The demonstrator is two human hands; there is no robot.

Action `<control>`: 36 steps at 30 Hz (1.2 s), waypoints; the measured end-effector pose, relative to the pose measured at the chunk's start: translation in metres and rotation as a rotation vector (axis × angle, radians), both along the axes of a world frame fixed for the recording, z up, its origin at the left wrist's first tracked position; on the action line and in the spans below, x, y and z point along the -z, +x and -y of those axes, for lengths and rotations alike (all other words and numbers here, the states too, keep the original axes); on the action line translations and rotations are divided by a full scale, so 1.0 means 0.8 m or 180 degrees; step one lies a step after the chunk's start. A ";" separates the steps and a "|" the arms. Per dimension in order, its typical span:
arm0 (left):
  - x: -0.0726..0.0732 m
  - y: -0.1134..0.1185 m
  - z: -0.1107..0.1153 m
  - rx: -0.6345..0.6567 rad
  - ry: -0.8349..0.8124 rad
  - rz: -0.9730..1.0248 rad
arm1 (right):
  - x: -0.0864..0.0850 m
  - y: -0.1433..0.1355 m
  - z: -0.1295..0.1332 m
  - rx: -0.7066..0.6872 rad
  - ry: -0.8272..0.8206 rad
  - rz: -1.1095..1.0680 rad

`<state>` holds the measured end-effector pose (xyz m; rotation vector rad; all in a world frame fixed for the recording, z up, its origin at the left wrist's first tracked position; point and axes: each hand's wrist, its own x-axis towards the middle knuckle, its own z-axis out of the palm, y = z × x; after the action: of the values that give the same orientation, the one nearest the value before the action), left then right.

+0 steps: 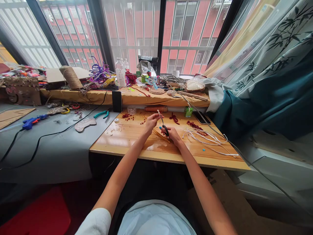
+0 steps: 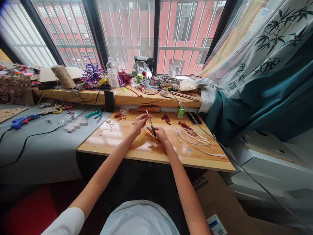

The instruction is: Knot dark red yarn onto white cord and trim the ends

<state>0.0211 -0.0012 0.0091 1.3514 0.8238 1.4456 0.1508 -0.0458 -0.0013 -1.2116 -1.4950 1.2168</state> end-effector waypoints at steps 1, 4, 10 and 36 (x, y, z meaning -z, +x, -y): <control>0.000 0.000 0.001 0.0031 0.0001 -0.0022 | 0.001 0.000 -0.001 0.0019 0.0020 0.0004; 0.000 0.002 0.003 0.0087 -0.0011 -0.0065 | 0.004 0.002 -0.003 0.0063 0.0083 -0.0005; -0.002 0.004 0.005 0.0141 -0.0014 -0.0094 | 0.004 0.003 -0.005 0.0044 0.0051 -0.0020; 0.004 0.004 -0.001 0.0302 0.0009 -0.0169 | 0.004 0.004 -0.004 0.0265 0.0303 0.0092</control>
<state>0.0243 -0.0007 0.0059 1.4174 0.7815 1.3429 0.1541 -0.0430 -0.0043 -1.2200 -1.4916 1.0655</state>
